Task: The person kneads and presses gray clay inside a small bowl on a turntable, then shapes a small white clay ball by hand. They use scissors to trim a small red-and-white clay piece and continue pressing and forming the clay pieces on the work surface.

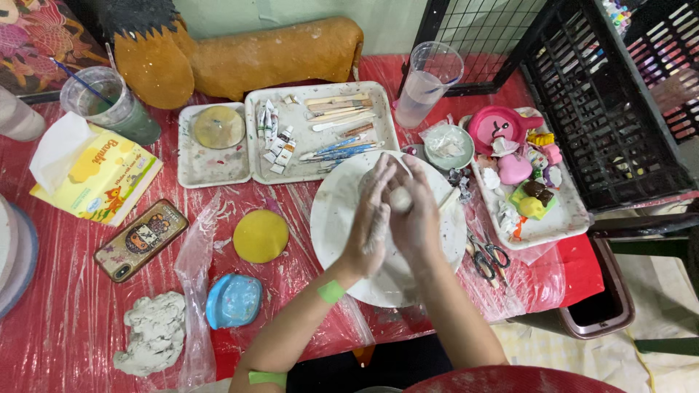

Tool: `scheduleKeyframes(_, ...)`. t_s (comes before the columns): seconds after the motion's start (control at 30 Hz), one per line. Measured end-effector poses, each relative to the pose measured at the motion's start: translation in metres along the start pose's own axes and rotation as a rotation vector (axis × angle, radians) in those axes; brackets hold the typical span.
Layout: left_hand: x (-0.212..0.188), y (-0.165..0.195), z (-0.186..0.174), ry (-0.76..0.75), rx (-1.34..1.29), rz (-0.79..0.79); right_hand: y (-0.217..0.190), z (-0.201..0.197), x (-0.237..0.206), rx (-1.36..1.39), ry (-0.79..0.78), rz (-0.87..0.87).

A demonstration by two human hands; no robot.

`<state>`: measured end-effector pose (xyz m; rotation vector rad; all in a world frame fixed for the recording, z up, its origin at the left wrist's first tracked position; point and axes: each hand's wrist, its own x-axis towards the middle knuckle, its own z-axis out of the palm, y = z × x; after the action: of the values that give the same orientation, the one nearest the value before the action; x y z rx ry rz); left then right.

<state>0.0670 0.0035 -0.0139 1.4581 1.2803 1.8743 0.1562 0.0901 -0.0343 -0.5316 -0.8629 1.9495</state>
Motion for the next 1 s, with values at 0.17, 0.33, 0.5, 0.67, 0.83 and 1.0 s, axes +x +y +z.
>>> scheduleKeyframes(0.17, -0.001, 0.001, 0.003, 0.035, -0.241, 0.029, -0.002, 0.048, -0.065, -0.615, -0.234, -0.277)
scheduleKeyframes(0.33, 0.011, -0.001, -0.037, 0.115, -0.185, -0.053, -0.002, 0.047, -0.079, -0.884, -0.366, -0.157)
scheduleKeyframes(0.5, 0.005, 0.013, -0.024, -0.136, -0.082, -0.063, -0.016, 0.005, -0.041, -0.589, -0.244, -0.185)
scheduleKeyframes(0.67, 0.009, 0.017, -0.022, -0.093, -0.056, -0.133, -0.019, -0.009, -0.026, -0.694, -0.180, -0.265)
scheduleKeyframes(0.83, 0.015, 0.017, -0.043, -0.044, -0.102, -0.219, -0.007, -0.016, -0.020, -0.712, -0.013, -0.270)
scheduleKeyframes(1.0, 0.020, 0.014, -0.046, 0.070, -0.099, -0.181, -0.010, -0.029, -0.014, -0.676, 0.049, -0.194)
